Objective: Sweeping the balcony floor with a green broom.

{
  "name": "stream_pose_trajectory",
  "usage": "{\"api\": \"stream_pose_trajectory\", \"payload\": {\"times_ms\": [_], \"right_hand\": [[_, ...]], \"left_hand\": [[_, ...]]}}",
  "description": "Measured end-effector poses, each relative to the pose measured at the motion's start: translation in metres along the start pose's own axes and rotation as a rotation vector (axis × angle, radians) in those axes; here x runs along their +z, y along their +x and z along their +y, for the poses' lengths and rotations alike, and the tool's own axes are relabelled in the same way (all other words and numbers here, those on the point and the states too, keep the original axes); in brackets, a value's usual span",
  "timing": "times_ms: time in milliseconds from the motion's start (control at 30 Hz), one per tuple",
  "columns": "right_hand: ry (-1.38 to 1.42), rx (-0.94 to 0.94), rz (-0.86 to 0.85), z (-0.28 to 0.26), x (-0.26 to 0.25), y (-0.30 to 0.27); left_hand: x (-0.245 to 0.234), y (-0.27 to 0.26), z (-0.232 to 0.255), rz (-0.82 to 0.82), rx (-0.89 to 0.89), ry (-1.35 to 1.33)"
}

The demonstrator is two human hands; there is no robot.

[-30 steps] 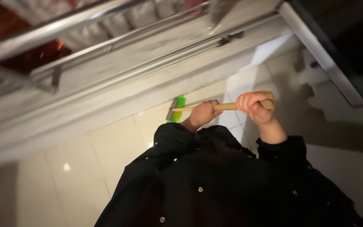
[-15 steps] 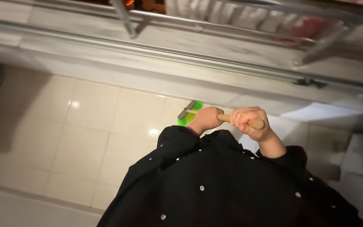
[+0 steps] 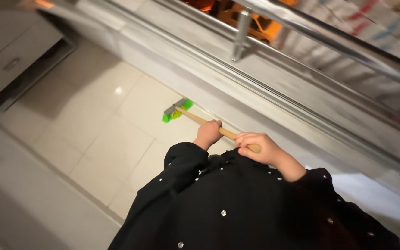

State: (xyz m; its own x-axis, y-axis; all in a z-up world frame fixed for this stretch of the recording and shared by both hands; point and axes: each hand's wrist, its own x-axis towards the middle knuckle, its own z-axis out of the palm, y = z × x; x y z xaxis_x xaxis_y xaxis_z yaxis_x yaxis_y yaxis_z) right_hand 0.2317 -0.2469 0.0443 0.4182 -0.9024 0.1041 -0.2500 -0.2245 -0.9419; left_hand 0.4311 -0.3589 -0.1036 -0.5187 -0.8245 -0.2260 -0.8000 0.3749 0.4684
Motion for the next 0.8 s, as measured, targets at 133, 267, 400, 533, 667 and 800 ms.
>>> {"api": "stream_pose_trajectory", "payload": {"times_ms": [133, 267, 400, 533, 667, 800], "right_hand": [[-0.046, -0.013, -0.053, 0.043, 0.034, 0.08], [-0.023, -0.069, -0.079, 0.063, 0.072, 0.147], [-0.121, -0.059, -0.156, 0.04, 0.113, 0.206], [-0.239, -0.175, -0.212, 0.029, 0.143, 0.254], [-0.293, -0.321, -0.123, 0.027, 0.155, 0.31], [-0.194, -0.364, -0.047, 0.049, 0.149, 0.399]], "left_hand": [[-0.049, -0.014, -0.029, 0.121, -0.098, -0.175], [-0.094, -0.043, -0.061, 0.293, -0.094, -0.322], [-0.115, -0.064, -0.109, 0.516, -0.088, -0.372], [-0.138, -0.074, -0.143, 0.434, -0.289, -0.363], [-0.161, -0.06, -0.177, 0.518, -0.301, -0.399], [-0.194, -0.035, -0.225, 0.554, -0.364, -0.404]]}}
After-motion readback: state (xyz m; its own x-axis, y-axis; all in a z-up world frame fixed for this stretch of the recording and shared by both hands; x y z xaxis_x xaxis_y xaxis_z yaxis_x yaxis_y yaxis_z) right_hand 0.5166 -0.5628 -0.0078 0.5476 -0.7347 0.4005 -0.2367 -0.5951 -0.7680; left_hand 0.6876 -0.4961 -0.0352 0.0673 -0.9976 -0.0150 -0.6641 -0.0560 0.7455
